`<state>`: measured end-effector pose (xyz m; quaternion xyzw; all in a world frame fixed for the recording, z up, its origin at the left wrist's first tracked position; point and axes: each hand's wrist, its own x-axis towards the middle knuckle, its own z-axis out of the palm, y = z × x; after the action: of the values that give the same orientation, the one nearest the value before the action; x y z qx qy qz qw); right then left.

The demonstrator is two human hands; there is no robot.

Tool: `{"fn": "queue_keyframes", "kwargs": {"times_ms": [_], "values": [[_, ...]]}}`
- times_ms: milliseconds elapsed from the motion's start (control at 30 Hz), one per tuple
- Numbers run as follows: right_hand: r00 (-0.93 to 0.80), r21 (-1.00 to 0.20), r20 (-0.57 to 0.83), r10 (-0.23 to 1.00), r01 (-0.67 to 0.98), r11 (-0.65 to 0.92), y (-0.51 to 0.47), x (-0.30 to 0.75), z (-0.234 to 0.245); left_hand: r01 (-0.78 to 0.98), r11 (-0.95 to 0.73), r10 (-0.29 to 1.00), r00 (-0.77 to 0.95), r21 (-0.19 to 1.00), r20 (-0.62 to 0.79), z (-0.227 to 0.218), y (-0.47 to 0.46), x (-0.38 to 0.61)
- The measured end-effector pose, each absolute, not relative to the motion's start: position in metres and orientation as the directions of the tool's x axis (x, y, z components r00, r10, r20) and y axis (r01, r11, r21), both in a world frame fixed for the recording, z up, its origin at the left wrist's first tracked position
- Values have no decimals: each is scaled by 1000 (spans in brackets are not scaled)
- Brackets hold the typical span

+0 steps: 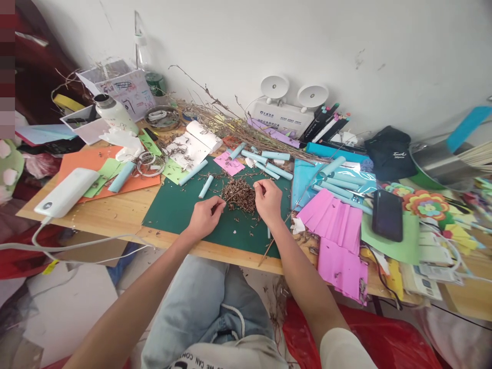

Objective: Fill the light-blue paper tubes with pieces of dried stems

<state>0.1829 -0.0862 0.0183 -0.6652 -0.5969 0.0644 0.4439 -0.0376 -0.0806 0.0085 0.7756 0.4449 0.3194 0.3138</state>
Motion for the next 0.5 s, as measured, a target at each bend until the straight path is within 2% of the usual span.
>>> {"fn": "queue_keyframes", "kwargs": {"times_ms": [233,500], "values": [[189,-602,402,896,792,103,-90,179,22,510,-395,901,379,765,212,10,-81,-37],[176,-637,564,807,715,289,-94,178,26,522,-388,908,355,760,220,9,-81,-37]]}}
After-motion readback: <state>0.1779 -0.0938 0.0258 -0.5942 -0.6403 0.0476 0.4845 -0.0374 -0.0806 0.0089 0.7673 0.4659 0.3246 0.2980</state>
